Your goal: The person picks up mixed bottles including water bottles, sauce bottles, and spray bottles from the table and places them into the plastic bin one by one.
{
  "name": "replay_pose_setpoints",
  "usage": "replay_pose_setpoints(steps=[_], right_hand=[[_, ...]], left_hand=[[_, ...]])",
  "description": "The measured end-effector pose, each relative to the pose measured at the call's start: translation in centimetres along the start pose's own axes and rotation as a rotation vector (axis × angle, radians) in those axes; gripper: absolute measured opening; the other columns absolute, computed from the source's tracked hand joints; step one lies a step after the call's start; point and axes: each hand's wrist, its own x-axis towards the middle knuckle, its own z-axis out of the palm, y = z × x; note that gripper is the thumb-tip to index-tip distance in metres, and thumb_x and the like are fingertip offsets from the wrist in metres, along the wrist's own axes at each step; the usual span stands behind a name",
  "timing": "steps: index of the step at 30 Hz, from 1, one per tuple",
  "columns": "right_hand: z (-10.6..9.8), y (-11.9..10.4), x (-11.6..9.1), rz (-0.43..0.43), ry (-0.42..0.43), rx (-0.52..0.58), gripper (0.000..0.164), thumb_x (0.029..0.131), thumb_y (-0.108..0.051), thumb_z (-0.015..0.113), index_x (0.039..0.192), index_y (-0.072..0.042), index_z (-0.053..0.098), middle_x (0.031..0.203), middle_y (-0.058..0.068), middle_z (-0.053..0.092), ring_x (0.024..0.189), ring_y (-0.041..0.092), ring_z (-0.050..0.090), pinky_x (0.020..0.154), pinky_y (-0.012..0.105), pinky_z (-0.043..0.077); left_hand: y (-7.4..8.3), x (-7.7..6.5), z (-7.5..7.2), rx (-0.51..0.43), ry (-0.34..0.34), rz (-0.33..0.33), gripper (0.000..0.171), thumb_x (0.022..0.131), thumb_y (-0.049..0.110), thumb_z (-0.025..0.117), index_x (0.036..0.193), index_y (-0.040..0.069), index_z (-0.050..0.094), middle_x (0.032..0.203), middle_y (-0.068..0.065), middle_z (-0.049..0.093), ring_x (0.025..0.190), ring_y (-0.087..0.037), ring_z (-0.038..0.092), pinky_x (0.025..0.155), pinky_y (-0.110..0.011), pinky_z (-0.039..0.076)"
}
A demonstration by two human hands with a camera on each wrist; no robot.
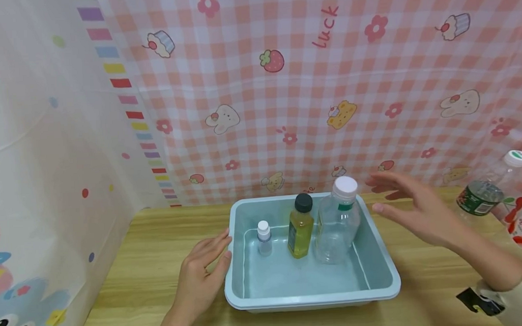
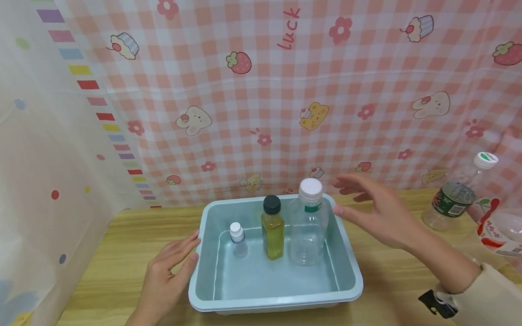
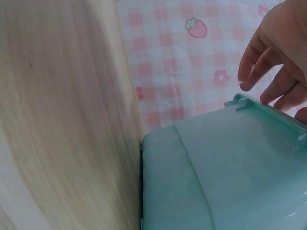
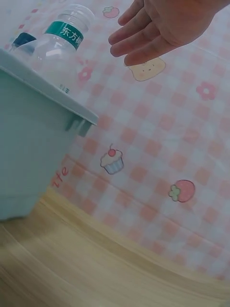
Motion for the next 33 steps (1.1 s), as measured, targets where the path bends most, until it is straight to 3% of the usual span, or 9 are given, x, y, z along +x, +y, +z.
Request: replay_pose_setpoints(steps=[6, 13, 17, 20, 23, 26, 27, 30, 33], right_hand=[[-0.9, 0.5, -1.4, 0.023, 0.016, -0.069, 0.063, 0.091, -0.005, 0.080, 0.149, -0.016, 0.057, 0.134, 0.010, 0.069, 0.115, -0.008, 0.057, 0.092, 0.010, 0.044], [-2.5, 1.0, -3.6, 0.093, 0.057, -0.198, 0.063, 0.088, -0.014, 0.085, 0.146, -0.022, 0.061, 0.133, -0.020, 0.063, 0.110, -0.013, 0.051, 0.084, 0.016, 0.043], [-3.5, 1.3, -4.8, 0.178, 0.046, -0.225, 0.066, 0.090, -0.018, 0.085, 0.150, -0.027, 0.058, 0.140, -0.002, 0.063, 0.115, 0.001, 0.050, 0.088, 0.037, 0.043], [-4.3, 1.6, -5.5, 0.212, 0.047, -0.234, 0.069, 0.091, -0.018, 0.083, 0.154, -0.024, 0.055, 0.147, 0.017, 0.059, 0.127, 0.027, 0.052, 0.095, 0.065, 0.041], [-5.0, 2.0, -6.3, 0.206, 0.057, -0.227, 0.071, 0.093, -0.015, 0.081, 0.157, -0.019, 0.051, 0.156, 0.020, 0.049, 0.138, 0.049, 0.043, 0.100, 0.083, 0.029], [-5.4, 2.6, -7.1, 0.174, 0.103, -0.220, 0.073, 0.091, -0.009, 0.081, 0.156, -0.018, 0.051, 0.163, -0.002, 0.043, 0.153, 0.023, 0.031, 0.123, 0.067, 0.018], [-5.6, 2.8, -7.4, 0.156, 0.121, -0.218, 0.073, 0.090, -0.006, 0.081, 0.156, -0.017, 0.051, 0.163, -0.011, 0.041, 0.152, 0.011, 0.029, 0.127, 0.054, 0.016], [-6.1, 3.4, -8.2, 0.097, 0.179, -0.224, 0.072, 0.088, 0.002, 0.079, 0.155, -0.010, 0.052, 0.159, -0.027, 0.037, 0.140, -0.013, 0.026, 0.120, 0.020, 0.009], [-6.6, 3.9, -8.6, 0.029, 0.245, -0.243, 0.070, 0.086, 0.006, 0.077, 0.151, 0.000, 0.053, 0.160, -0.025, 0.037, 0.141, -0.011, 0.028, 0.116, 0.014, 0.009]], left_hand=[[-0.2, -0.1, 0.0, 0.008, -0.014, -0.019, 0.032, 0.089, -0.003, 0.075, 0.121, -0.001, 0.077, 0.133, -0.008, 0.071, 0.114, -0.028, 0.068, 0.103, -0.015, 0.047], [0.0, 0.0, 0.0, 0.010, -0.001, -0.011, 0.032, 0.088, -0.004, 0.075, 0.120, -0.001, 0.077, 0.132, -0.008, 0.072, 0.113, -0.028, 0.069, 0.102, -0.016, 0.047], [0.2, 0.1, 0.0, 0.008, 0.016, 0.014, 0.033, 0.088, -0.005, 0.075, 0.120, -0.001, 0.077, 0.131, -0.008, 0.072, 0.111, -0.029, 0.070, 0.102, -0.015, 0.048], [0.1, 0.0, -0.1, 0.012, 0.009, 0.002, 0.032, 0.088, -0.005, 0.075, 0.120, -0.001, 0.077, 0.132, -0.007, 0.072, 0.112, -0.029, 0.070, 0.102, -0.016, 0.048], [0.0, -0.1, -0.1, 0.016, -0.008, -0.027, 0.032, 0.089, -0.004, 0.075, 0.120, -0.001, 0.077, 0.132, -0.007, 0.072, 0.114, -0.029, 0.069, 0.103, -0.017, 0.048], [-0.1, -0.2, -0.1, 0.017, -0.023, -0.048, 0.031, 0.090, -0.002, 0.075, 0.120, -0.001, 0.077, 0.133, -0.007, 0.071, 0.116, -0.029, 0.068, 0.104, -0.018, 0.048], [-0.1, -0.3, -0.1, 0.017, -0.025, -0.049, 0.031, 0.089, -0.002, 0.075, 0.120, -0.001, 0.077, 0.133, -0.008, 0.071, 0.116, -0.029, 0.068, 0.104, -0.018, 0.048], [-0.1, -0.4, -0.1, 0.018, -0.028, -0.051, 0.031, 0.090, -0.001, 0.075, 0.120, -0.001, 0.077, 0.134, -0.007, 0.071, 0.116, -0.029, 0.068, 0.105, -0.018, 0.047], [-0.1, -0.4, -0.1, 0.014, -0.017, -0.038, 0.031, 0.089, -0.003, 0.075, 0.120, -0.002, 0.077, 0.133, -0.007, 0.071, 0.115, -0.030, 0.068, 0.105, -0.017, 0.046]])
